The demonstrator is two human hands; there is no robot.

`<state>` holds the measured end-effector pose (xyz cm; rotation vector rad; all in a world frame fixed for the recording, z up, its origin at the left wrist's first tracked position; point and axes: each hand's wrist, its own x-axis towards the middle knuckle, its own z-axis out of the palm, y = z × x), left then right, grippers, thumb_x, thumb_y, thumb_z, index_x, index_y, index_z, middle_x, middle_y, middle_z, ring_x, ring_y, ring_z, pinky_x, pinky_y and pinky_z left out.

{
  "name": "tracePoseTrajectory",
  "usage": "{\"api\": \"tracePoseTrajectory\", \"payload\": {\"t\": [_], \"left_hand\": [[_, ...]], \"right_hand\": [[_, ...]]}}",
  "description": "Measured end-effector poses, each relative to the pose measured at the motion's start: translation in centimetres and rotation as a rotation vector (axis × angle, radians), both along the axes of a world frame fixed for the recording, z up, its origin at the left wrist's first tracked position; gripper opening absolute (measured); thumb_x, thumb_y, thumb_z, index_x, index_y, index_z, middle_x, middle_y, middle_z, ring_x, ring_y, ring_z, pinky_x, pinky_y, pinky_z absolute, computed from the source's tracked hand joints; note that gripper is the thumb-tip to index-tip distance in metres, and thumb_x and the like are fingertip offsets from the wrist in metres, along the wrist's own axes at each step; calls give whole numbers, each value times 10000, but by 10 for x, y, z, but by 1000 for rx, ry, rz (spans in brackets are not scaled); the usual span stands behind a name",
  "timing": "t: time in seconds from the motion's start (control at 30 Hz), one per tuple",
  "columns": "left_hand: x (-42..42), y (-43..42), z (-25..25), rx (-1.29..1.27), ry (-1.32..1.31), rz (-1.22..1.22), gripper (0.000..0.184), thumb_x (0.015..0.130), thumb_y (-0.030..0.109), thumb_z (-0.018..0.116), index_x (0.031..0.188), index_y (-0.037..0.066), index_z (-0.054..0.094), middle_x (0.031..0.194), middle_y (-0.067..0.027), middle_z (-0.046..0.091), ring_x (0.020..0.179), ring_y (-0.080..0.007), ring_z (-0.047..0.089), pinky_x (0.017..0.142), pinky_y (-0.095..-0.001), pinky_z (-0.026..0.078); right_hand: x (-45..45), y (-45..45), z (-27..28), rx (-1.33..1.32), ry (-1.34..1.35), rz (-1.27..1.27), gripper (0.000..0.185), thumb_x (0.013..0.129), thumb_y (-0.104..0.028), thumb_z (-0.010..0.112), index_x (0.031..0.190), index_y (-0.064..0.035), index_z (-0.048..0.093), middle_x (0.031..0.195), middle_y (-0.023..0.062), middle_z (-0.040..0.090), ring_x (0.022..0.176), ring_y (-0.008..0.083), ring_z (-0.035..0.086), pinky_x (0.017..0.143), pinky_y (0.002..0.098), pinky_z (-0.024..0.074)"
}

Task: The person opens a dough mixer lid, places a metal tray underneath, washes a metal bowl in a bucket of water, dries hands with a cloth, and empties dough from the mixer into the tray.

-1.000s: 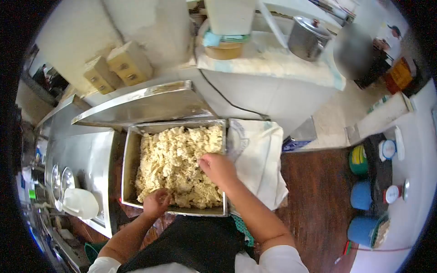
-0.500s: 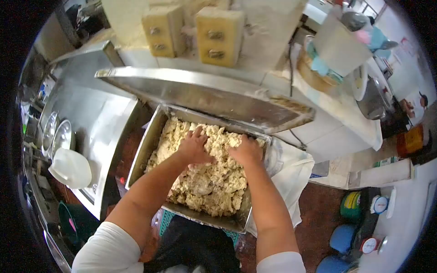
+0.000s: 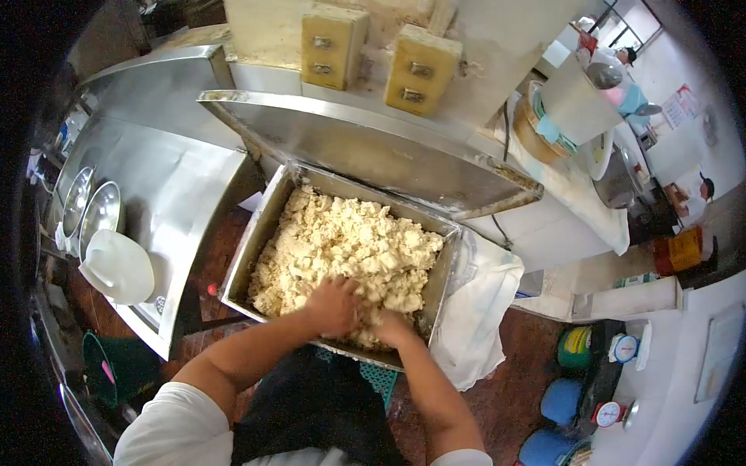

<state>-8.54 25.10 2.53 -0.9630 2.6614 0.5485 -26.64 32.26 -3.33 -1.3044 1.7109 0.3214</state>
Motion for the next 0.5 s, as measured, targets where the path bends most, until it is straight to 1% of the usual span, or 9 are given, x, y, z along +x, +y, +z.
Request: {"api": "tracePoseTrajectory", "payload": {"t": [0.07,0.1,0.13,0.17,0.27,0.3,0.4,0.43,0.5], "left_hand": [[20,17,-22,70,114,-16,595,831,496,603,1308,148,538,1460,-133,361,1325,-319,354,1063,-475,316],[28,16,-37,80,233,2,594,834,468,610,1329,151,522,1446,-135,384,1316,-321,374,1055,-483,326],[36,15,-36,110,264,-2,592,834,462,613,1330,152,522,1443,-133,389,1314,-322,379,1056,-487,324],[40,14,-35,142,302,-1,590,833,456,615,1330,152,521,1441,-131,395,1311,-324,384,1057,-491,323],[51,9,-29,144,314,-43,605,826,458,619,1341,158,510,1447,-116,393,1324,-323,376,1067,-513,314],[58,9,-26,129,298,-65,614,824,462,619,1346,161,504,1452,-110,390,1332,-322,369,1072,-522,311],[78,14,11,-20,171,65,650,827,482,613,1374,162,466,1468,-118,368,1369,-342,311,1095,-569,256],[81,11,13,93,8,177,745,827,525,600,1439,171,364,1522,-143,261,1404,-381,222,1109,-606,182],[90,3,-1,129,33,339,801,824,551,595,1470,183,294,1549,-152,172,1414,-407,167,1114,-610,146]], "right_hand": [[10,19,-3,-24,0,-1,681,821,-398,692,1333,-5,473,1222,225,587,1097,345,590,919,402,470],[6,16,1,-42,-61,-104,682,821,-420,686,1323,-5,484,1188,218,606,1030,324,620,863,388,494],[-2,18,4,-51,-121,-216,684,820,-441,679,1314,-4,495,1154,210,624,962,304,650,806,374,518],[-8,15,1,-170,-115,-186,616,819,-411,681,1268,-14,538,1075,201,650,823,270,670,701,342,529],[3,-11,67,-295,-47,-219,509,801,-364,689,1174,-27,610,1086,225,643,995,349,633,874,399,493],[6,-16,73,-419,-14,-137,498,812,-348,680,1190,-34,600,1171,222,607,1070,358,596,905,409,475],[13,-42,81,-755,31,42,503,831,-340,660,1227,-41,577,1298,210,528,1185,367,514,971,429,430],[14,-52,75,-760,122,107,532,850,-323,644,1293,-52,529,1398,195,435,1278,362,423,1036,444,375],[14,-75,76,-798,163,116,560,854,-326,641,1321,-49,504,1404,198,425,1289,358,413,1053,449,361]]}}
